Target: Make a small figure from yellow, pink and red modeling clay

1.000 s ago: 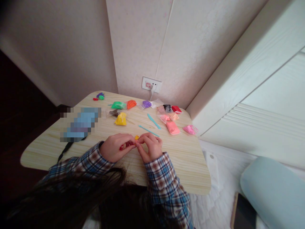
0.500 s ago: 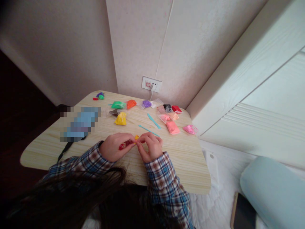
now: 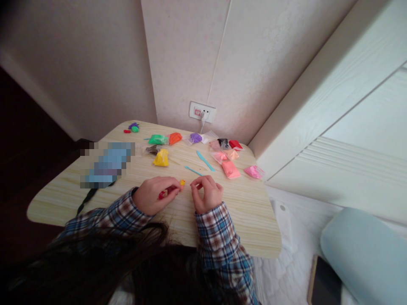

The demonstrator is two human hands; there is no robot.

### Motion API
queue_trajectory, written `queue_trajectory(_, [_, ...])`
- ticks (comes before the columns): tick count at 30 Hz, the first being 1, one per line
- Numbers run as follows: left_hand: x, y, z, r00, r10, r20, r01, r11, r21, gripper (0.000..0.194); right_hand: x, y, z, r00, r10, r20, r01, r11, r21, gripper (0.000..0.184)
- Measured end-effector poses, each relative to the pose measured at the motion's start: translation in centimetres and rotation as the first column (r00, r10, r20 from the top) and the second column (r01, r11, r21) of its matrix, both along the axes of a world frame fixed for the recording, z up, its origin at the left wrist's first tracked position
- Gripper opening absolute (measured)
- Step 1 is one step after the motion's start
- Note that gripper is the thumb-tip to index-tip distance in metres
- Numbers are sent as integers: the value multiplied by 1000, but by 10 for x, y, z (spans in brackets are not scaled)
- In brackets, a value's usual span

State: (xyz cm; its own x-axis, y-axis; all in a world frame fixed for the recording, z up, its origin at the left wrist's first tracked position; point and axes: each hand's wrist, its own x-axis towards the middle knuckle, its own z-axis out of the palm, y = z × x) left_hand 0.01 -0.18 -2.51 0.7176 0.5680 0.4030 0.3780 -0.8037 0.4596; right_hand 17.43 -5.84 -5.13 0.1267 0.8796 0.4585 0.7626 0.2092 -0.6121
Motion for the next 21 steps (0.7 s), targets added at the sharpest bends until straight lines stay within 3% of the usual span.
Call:
queue_trajectory(3, [0,0,-1,1000,4,8,-3,1000,-9,13,-3,-2,1,996,-87,-17,88,996,8,14])
queue_trajectory(21, [0,0,-1,1000,19,20,-18,1000,-7,13,7,-3,-3,963,-267,42,267,964,1,11])
